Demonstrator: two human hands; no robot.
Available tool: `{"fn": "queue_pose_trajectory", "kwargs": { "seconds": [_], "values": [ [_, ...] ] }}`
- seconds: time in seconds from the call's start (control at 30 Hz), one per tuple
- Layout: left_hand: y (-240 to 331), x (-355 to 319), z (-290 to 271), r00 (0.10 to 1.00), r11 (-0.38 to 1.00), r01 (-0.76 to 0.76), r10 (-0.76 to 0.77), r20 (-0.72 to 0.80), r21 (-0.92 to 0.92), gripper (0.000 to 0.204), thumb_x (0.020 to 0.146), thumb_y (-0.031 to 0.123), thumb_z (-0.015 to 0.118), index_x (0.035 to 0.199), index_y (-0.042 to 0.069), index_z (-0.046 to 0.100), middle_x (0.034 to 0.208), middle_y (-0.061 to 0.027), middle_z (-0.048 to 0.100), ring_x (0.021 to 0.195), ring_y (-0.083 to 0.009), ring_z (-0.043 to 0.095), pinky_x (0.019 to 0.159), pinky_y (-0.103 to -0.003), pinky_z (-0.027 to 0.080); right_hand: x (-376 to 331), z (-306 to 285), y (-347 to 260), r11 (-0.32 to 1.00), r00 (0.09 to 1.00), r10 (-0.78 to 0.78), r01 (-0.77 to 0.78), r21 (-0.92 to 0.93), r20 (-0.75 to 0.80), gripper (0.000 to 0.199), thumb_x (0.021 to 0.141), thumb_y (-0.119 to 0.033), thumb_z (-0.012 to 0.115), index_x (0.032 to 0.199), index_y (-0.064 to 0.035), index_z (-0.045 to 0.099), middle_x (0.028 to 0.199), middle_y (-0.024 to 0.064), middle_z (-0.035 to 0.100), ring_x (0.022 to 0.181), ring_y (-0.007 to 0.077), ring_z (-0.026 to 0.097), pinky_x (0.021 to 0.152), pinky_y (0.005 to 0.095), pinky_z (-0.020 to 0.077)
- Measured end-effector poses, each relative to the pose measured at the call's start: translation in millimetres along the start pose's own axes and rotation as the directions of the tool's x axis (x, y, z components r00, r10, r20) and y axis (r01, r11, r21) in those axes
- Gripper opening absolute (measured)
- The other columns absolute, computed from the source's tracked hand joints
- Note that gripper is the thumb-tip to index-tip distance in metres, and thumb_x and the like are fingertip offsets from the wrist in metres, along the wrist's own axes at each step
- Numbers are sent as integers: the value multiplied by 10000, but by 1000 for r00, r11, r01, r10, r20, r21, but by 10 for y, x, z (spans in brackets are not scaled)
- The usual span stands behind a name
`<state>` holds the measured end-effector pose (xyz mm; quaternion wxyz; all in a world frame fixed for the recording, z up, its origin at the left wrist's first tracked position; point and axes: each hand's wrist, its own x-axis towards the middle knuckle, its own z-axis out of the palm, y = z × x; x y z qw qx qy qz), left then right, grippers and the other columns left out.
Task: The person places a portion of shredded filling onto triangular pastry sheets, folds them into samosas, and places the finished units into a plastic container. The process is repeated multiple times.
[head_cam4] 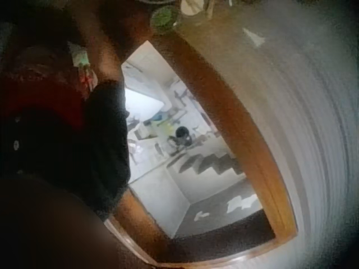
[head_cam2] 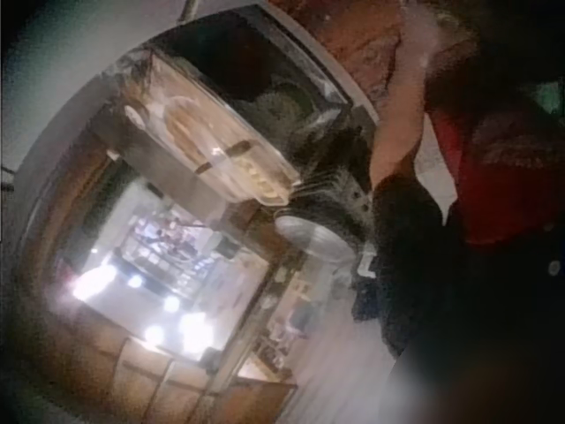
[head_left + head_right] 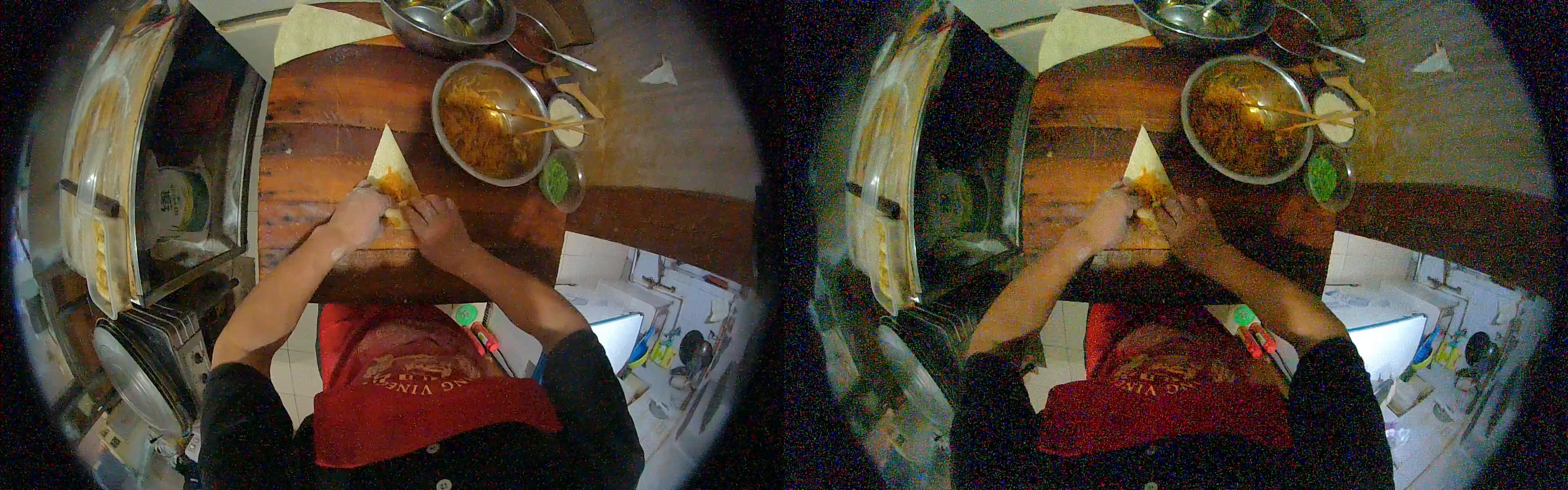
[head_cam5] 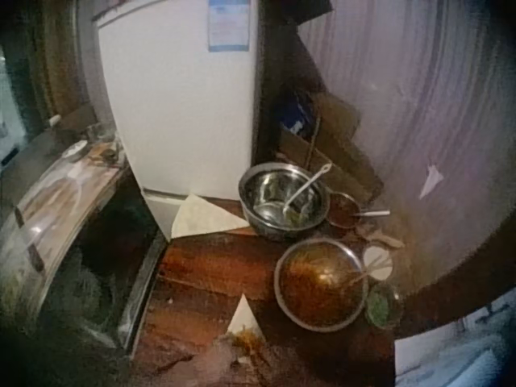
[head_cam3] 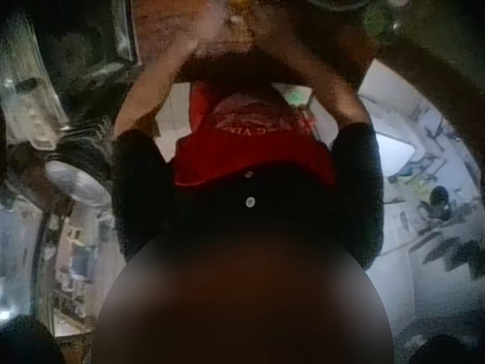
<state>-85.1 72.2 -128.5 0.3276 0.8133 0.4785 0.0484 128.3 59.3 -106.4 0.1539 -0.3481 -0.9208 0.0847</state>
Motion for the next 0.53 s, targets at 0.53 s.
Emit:
{"fn": "queue_pose_trajectory", "kwargs": {
  "seconds": [0.53],
  "values": [
    [70, -177, 78, 961, 973, -60, 117, -250, 224, 446, 723, 158, 688, 1126, 15, 560, 1024, -178, 580, 991, -379, 527, 894, -469, 472, 661, -131, 423, 803, 671, 171, -519, 293, 721, 440, 688, -97, 659, 1127, -72, 665, 1104, 205, 638, 1116, 344, 562, 926, 415, 449]
  ]
}}
